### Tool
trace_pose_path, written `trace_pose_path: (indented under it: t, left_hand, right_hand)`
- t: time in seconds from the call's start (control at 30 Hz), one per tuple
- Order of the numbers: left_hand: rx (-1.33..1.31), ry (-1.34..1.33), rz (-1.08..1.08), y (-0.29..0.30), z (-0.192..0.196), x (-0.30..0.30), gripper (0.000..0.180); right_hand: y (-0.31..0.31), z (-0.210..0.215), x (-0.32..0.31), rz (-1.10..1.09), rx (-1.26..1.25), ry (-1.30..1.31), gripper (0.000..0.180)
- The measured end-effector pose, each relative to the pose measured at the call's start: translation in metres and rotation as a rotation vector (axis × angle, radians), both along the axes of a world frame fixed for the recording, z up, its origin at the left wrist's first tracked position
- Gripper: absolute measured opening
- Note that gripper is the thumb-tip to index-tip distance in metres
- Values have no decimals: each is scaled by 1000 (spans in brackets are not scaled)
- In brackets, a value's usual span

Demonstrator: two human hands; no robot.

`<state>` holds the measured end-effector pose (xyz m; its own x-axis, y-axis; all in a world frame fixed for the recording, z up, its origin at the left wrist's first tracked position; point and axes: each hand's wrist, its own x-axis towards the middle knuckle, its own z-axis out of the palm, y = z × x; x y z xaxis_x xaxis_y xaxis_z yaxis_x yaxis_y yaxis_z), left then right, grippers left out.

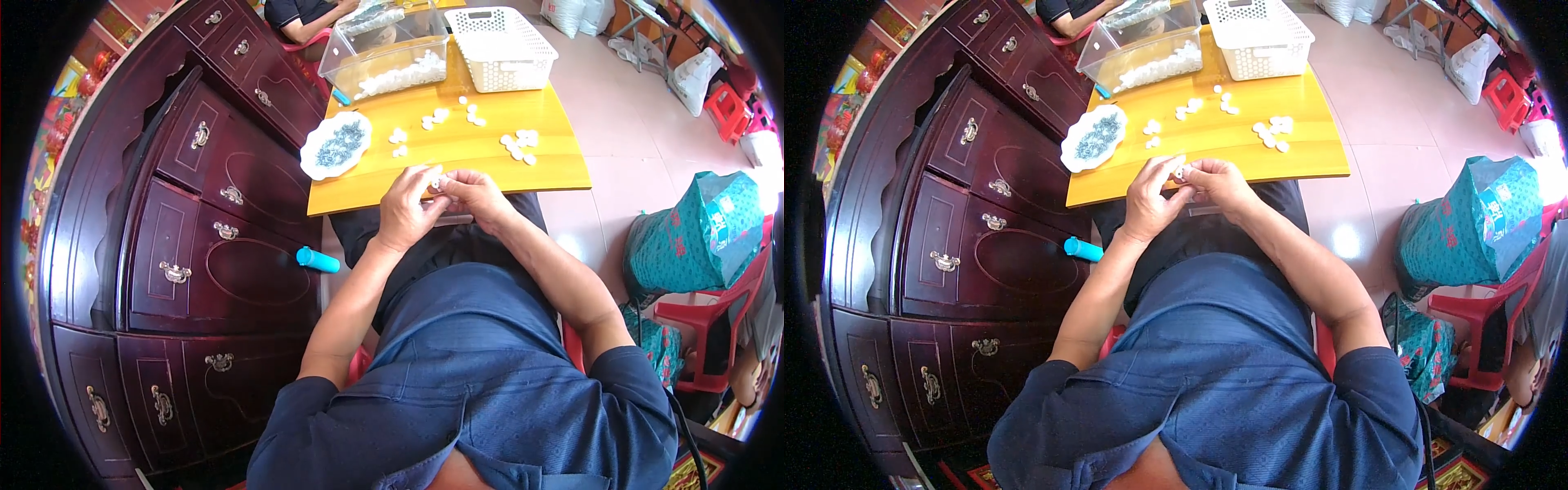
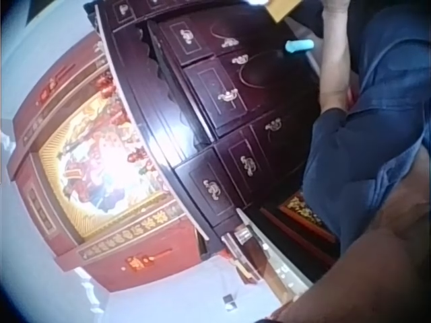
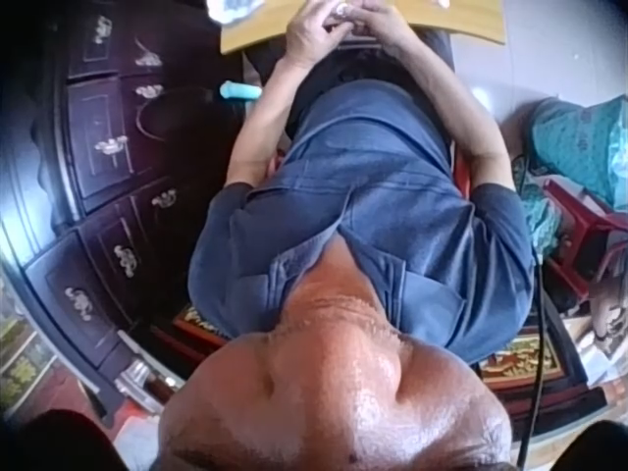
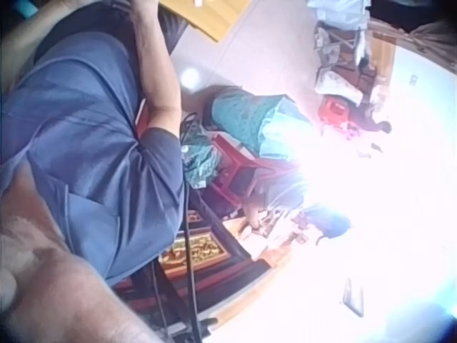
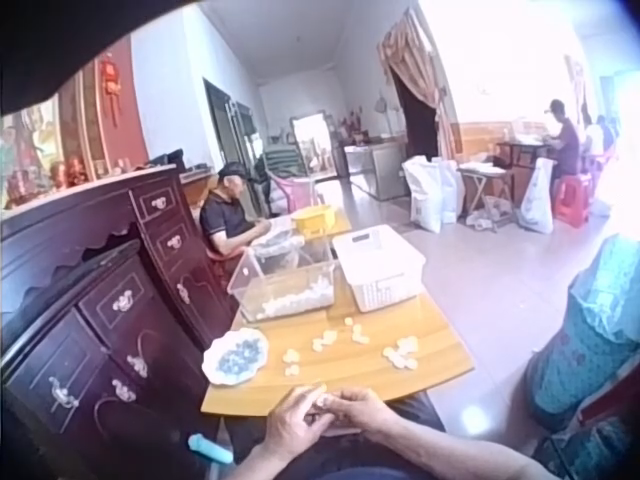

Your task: Assembling small plastic and metal components at a table.

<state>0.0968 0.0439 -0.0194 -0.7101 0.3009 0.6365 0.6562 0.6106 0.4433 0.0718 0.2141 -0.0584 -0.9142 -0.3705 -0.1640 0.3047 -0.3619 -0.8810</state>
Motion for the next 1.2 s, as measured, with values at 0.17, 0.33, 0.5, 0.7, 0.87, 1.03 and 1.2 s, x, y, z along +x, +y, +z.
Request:
trace_pose_path:
  t: [0.17,0.33,0.5,0.7,0.87,1.03,1.2]
  left_hand:
    - [-33,48,13,-4,-6,-5,38]
    - [16,-27,-26,-5,-4,-5,32]
    - [54,-70,-43,-5,-3,-4,32]
    - [68,-38,-1,-4,-3,-2,31]
    - [63,-33,-6,-4,-4,-3,30]
    - [48,-28,-18,-6,-3,-4,29]
    - [26,-45,-8,-5,-3,-2,25]
  right_hand:
    - [1,-1,1,17,-59,-27,12]
    - [2,3,2,46,-140,-84,12]
    - [0,-3,2,29,-143,-83,12]
    - [-2,-4,4,-9,-170,-64,10]
    - [-4,-5,4,-24,-188,-60,11]
    - [-5,-2,6,-48,-169,-44,10]
    - [-6,0,8,-81,-140,-20,10]
